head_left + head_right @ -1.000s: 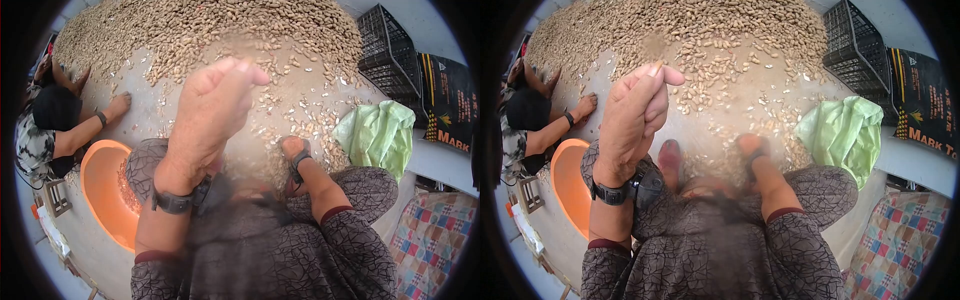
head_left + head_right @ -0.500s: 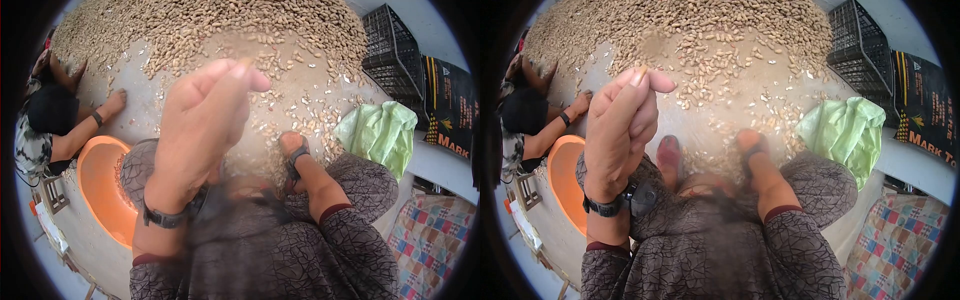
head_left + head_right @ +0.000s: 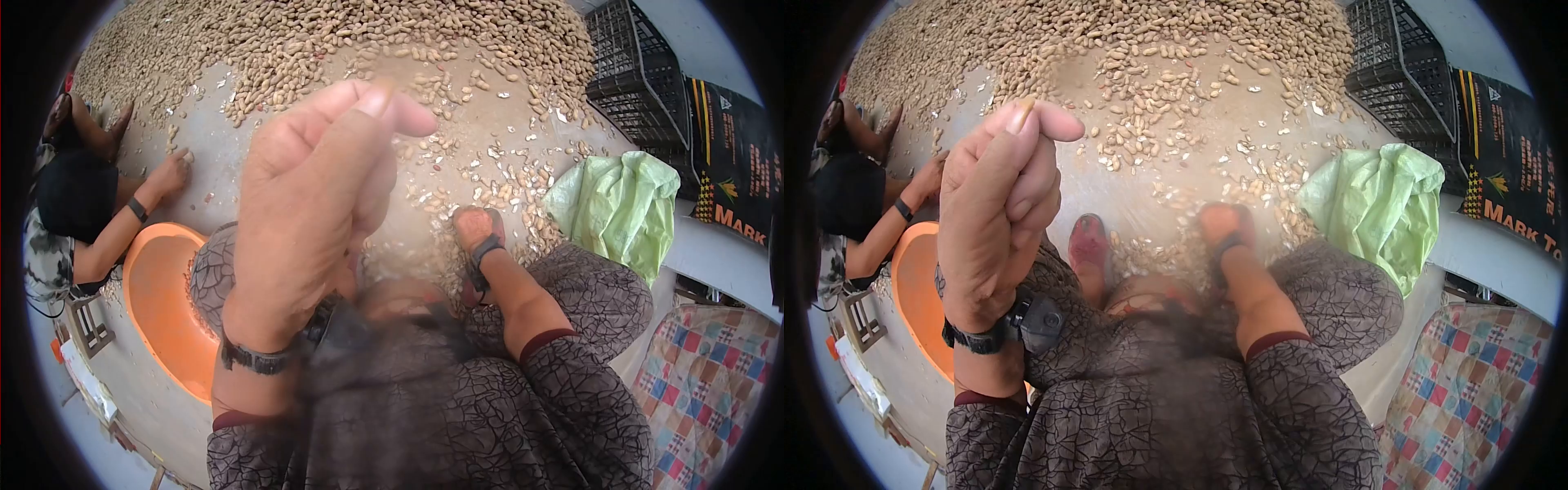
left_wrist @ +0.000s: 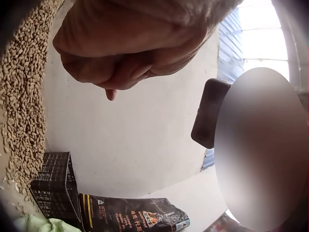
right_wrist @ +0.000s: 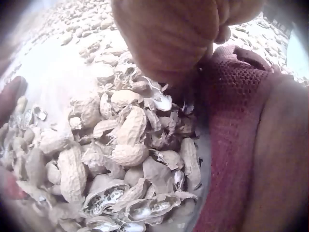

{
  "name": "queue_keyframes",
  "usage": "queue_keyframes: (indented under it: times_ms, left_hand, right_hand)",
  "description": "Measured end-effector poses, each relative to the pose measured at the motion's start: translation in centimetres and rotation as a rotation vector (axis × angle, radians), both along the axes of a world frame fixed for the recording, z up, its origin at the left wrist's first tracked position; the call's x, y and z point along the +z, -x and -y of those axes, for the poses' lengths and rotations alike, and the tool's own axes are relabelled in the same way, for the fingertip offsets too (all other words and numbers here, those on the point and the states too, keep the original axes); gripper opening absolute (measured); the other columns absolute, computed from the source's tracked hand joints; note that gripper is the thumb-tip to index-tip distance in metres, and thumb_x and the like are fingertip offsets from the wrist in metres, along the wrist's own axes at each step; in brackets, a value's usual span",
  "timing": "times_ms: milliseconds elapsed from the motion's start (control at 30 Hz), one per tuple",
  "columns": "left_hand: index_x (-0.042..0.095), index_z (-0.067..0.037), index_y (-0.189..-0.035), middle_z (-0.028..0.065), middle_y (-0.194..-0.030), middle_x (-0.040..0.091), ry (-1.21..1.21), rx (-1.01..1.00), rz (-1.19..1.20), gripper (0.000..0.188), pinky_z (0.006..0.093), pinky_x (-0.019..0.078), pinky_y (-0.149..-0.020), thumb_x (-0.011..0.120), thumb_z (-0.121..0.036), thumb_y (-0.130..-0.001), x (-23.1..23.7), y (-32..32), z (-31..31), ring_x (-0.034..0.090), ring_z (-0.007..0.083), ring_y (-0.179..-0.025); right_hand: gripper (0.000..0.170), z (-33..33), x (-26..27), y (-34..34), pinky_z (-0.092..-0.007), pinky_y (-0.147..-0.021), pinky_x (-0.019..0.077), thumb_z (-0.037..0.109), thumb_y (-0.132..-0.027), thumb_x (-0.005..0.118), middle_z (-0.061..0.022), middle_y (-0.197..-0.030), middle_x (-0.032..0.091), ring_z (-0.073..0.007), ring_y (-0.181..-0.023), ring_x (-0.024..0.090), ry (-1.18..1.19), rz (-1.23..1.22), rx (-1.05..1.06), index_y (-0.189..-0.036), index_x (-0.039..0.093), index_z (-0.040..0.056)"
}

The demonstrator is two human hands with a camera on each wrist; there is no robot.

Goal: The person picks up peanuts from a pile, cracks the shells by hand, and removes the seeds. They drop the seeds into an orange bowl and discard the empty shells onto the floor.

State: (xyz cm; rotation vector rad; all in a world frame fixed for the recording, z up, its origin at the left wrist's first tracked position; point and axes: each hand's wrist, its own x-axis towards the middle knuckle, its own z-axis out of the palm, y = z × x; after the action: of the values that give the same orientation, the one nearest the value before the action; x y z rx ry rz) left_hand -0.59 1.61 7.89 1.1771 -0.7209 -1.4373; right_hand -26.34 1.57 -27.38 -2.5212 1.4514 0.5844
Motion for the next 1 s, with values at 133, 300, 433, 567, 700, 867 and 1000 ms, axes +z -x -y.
queue_keyframes:
  times_ms: [133,300,433,567,700,867,1000]
  left_hand:
    - [0.055,0.005,-0.095,-0.0078,-0.052,0.033,0.004,0.006,0.070,0.027,0.0153,0.0194,-0.037,0.041,-0.018,-0.095,-0.4,-0.3,0.1,0.023,-0.0003,-0.041]
    - [0.055,0.005,-0.095,-0.0076,-0.053,0.034,0.011,-0.001,-0.026,0.027,0.0153,0.0200,-0.038,0.041,-0.019,-0.095,-1.3,-1.1,0.4,0.024,-0.0001,-0.041]
    - [0.055,0.005,-0.095,-0.0075,-0.053,0.034,0.013,0.005,-0.044,0.027,0.0154,0.0200,-0.038,0.042,-0.019,-0.095,-1.4,-1.0,0.5,0.024,-0.0001,-0.042]
    - [0.055,0.005,-0.095,-0.0075,-0.053,0.034,0.017,-0.004,-0.051,0.027,0.0152,0.0200,-0.038,0.041,-0.019,-0.095,-1.4,-1.0,0.5,0.024,0.0000,-0.042]
    - [0.054,0.005,-0.095,-0.0074,-0.053,0.034,-0.012,0.021,-0.010,0.027,0.0150,0.0198,-0.038,0.041,-0.018,-0.095,-0.8,-1.1,0.3,0.024,-0.0002,-0.041]
    - [0.055,0.005,-0.095,-0.0074,-0.052,0.034,-0.035,0.041,0.002,0.028,0.0148,0.0184,-0.036,0.040,-0.019,-0.095,0.0,-0.9,0.1,0.023,-0.0009,-0.039]
    - [0.055,0.005,-0.094,-0.0075,-0.052,0.033,-0.025,0.018,0.018,0.028,0.0149,0.0176,-0.035,0.040,-0.019,-0.095,-0.1,-0.9,0.3,0.022,-0.0010,-0.038]
  right_hand:
    - [0.011,0.2,-0.4,0.7,-0.0397,-0.067,0.0504,0.003,-0.071,0.054,-0.0185,-0.079,0.062,-0.0319,-0.077,0.063,0.034,0.063,0.028,-0.076,0.063,0.0024]
    - [0.017,0.5,0.7,0.0,-0.0394,-0.073,0.0515,0.004,-0.075,0.052,-0.0143,-0.089,0.064,-0.0279,-0.084,0.064,-0.044,0.042,-0.028,-0.086,0.065,0.0068]
    - [0.018,0.5,2.6,-1.0,-0.0389,-0.075,0.0513,0.004,-0.076,0.051,-0.0146,-0.091,0.064,-0.0277,-0.087,0.063,-0.066,0.025,-0.061,-0.087,0.065,0.0068]
    - [0.016,0.5,0.4,-0.4,-0.0402,-0.071,0.0510,0.004,-0.074,0.052,-0.0176,-0.086,0.063,-0.0308,-0.083,0.063,-0.073,0.049,-0.083,-0.082,0.065,0.0044]
    - [0.012,0.5,-0.1,-0.5,-0.0414,-0.067,0.0508,0.002,-0.068,0.055,-0.0207,-0.077,0.063,-0.0344,-0.075,0.063,-0.006,0.164,-0.061,-0.074,0.065,0.0007]
    - [0.012,0.6,0.6,-1.1,-0.0406,-0.068,0.0505,0.002,-0.067,0.055,-0.0205,-0.077,0.063,-0.0344,-0.076,0.063,0.001,0.152,-0.083,-0.073,0.065,0.0003]
    - [0.012,0.6,0.3,-1.1,-0.0407,-0.069,0.0503,0.005,-0.066,0.058,-0.0204,-0.079,0.063,-0.0342,-0.078,0.063,0.000,0.161,-0.098,-0.075,0.065,0.0004]
